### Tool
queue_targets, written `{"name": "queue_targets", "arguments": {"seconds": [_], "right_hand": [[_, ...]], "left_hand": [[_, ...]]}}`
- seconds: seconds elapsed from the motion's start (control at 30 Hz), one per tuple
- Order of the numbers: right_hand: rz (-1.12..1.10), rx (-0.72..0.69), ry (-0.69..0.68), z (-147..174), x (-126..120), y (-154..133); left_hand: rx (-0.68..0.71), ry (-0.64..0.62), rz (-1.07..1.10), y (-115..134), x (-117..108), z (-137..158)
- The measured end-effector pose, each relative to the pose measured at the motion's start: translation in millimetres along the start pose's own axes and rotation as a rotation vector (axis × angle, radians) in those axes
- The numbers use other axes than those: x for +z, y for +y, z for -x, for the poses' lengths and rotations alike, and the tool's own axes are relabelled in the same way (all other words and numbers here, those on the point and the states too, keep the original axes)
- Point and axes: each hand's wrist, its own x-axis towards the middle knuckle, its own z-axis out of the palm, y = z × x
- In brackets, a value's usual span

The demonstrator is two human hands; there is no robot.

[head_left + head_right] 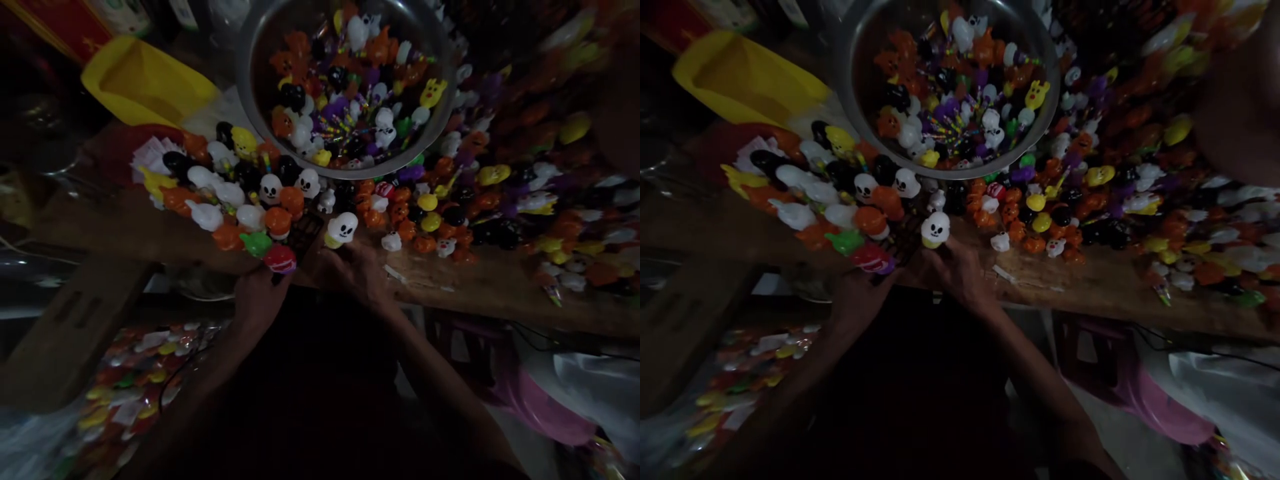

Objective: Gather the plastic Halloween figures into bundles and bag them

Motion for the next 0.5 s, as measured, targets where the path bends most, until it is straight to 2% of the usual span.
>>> {"name": "queue_targets", "arguments": {"seconds": [0.13, 0.2, 0.3, 0.5], "right_hand": [[-0.156, 0.027, -0.061, -12, 21, 4], [-0.164, 0.034, -0.097, -16, 28, 7], [-0.037, -0.003, -0.133, -16, 30, 5], [0.235, -0.185, -0.209, -12, 23, -3]], "left_hand": [[0.035, 0.049, 0.087, -4, 3, 1], [0.035, 0.055, 0.106, -6, 5, 1], [0.013, 0.056, 0.114, -7, 6, 2], [-0.022, 0.035, 0.146, -4, 5, 2]]}}
